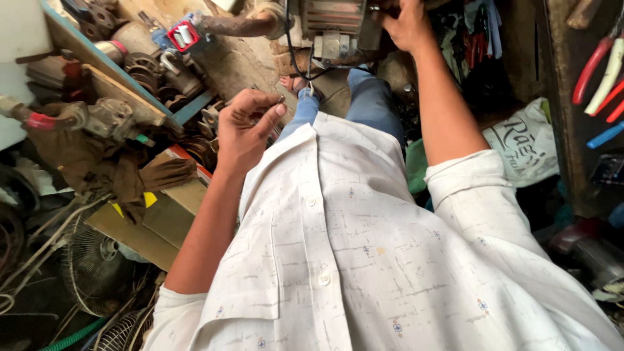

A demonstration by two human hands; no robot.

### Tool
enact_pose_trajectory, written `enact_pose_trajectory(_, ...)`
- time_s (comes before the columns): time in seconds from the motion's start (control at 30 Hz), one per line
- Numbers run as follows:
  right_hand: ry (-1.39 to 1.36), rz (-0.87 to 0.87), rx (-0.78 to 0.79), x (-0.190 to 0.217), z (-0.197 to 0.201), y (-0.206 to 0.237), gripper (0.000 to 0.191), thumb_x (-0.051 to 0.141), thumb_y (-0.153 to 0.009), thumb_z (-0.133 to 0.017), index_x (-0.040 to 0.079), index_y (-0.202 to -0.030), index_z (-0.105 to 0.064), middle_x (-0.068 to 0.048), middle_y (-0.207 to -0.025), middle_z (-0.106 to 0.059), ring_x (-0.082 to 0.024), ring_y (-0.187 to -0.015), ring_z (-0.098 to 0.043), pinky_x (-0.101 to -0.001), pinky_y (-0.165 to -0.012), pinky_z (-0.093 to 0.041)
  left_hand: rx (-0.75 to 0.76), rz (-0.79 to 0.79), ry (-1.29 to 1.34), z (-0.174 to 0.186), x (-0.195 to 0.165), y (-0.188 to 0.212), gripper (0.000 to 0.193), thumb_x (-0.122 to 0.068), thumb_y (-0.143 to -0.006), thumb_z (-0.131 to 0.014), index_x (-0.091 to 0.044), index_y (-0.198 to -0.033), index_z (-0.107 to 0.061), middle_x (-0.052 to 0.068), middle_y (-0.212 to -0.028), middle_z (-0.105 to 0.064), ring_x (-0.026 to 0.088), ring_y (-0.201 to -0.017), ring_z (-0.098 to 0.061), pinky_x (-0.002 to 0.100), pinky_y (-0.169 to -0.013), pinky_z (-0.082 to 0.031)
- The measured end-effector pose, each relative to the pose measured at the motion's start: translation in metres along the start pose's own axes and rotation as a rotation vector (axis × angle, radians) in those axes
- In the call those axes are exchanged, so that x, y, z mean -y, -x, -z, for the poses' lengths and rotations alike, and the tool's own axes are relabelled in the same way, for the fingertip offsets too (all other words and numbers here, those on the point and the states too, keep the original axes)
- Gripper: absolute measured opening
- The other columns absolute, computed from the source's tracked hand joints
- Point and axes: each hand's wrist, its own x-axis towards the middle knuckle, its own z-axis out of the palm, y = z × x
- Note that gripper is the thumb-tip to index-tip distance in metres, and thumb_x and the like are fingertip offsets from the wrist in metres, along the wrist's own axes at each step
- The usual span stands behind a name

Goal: The person works on a fan motor at a cluttered repair workbench. They hold and turn a fan housing, remove and handle the impeller, pick up and use a screwdriver on the motor, and later tap a component with a hammer while fitting parts back together.

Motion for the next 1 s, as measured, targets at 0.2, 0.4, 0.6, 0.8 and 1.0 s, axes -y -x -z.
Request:
enact_pose_trajectory(0.2,-0.087,-0.053,0.02,0.007,0.004,-0.006,0.022,0.019,-0.102,-0.073,-0.001,-0.113,-0.074,-0.006,-0.101,-0.077,-0.014,-0.091,-0.069,-0.0317,-0.082,-0.054,-0.017,0.044,0.065,-0.001,0.003,-0.001,0.012,-0.005,-0.096,-0.076,0.0,-0.106,-0.075,0.001,-0.097,-0.065,0.006,-0.085,-0.063,0.024,-0.068,-0.051)
enact_pose_trajectory(0.4,-0.141,-0.434,-0.001,0.012,0.0,-0.016,0.022,0.026,-0.099,-0.071,0.008,-0.109,-0.078,-0.002,-0.09,-0.071,-0.011,-0.076,-0.063,-0.0314,-0.065,-0.047,0.087,0.044,0.349,0.011,0.001,-0.005,0.02,-0.011,-0.101,-0.072,-0.001,-0.118,-0.075,0.002,-0.111,-0.072,0.009,-0.103,-0.064,0.027,-0.094,-0.049)
enact_pose_trajectory(0.6,-0.335,-0.818,-0.062,0.027,-0.002,-0.028,0.01,0.023,-0.093,-0.067,0.017,-0.09,-0.074,0.002,-0.083,-0.074,-0.013,-0.073,-0.072,-0.0303,-0.061,-0.046,0.146,0.097,0.447,0.019,-0.007,0.0,0.029,-0.019,-0.103,-0.069,-0.001,-0.125,-0.072,0.003,-0.113,-0.073,0.01,-0.098,-0.063,0.028,-0.088,-0.051)
enact_pose_trajectory(0.8,-0.201,-0.809,-0.15,0.018,-0.01,-0.047,0.01,0.018,-0.095,-0.069,0.01,-0.089,-0.068,0.0,-0.08,-0.069,-0.013,-0.064,-0.064,-0.0363,-0.059,-0.044,0.19,0.101,0.561,0.023,-0.001,0.0,0.03,-0.021,-0.11,-0.063,0.001,-0.13,-0.07,0.005,-0.106,-0.072,0.012,-0.099,-0.065,0.029,-0.09,-0.052)
enact_pose_trajectory(1.0,-0.434,-0.275,-0.509,0.027,-0.007,-0.056,0.017,0.023,-0.104,-0.073,0.009,-0.096,-0.074,0.003,-0.085,-0.069,-0.008,-0.072,-0.061,-0.0309,-0.065,-0.052,0.072,0.206,0.44,0.03,0.006,0.0,0.031,-0.021,-0.106,-0.061,0.002,-0.124,-0.068,0.004,-0.104,-0.072,0.013,-0.095,-0.067,0.029,-0.08,-0.052)
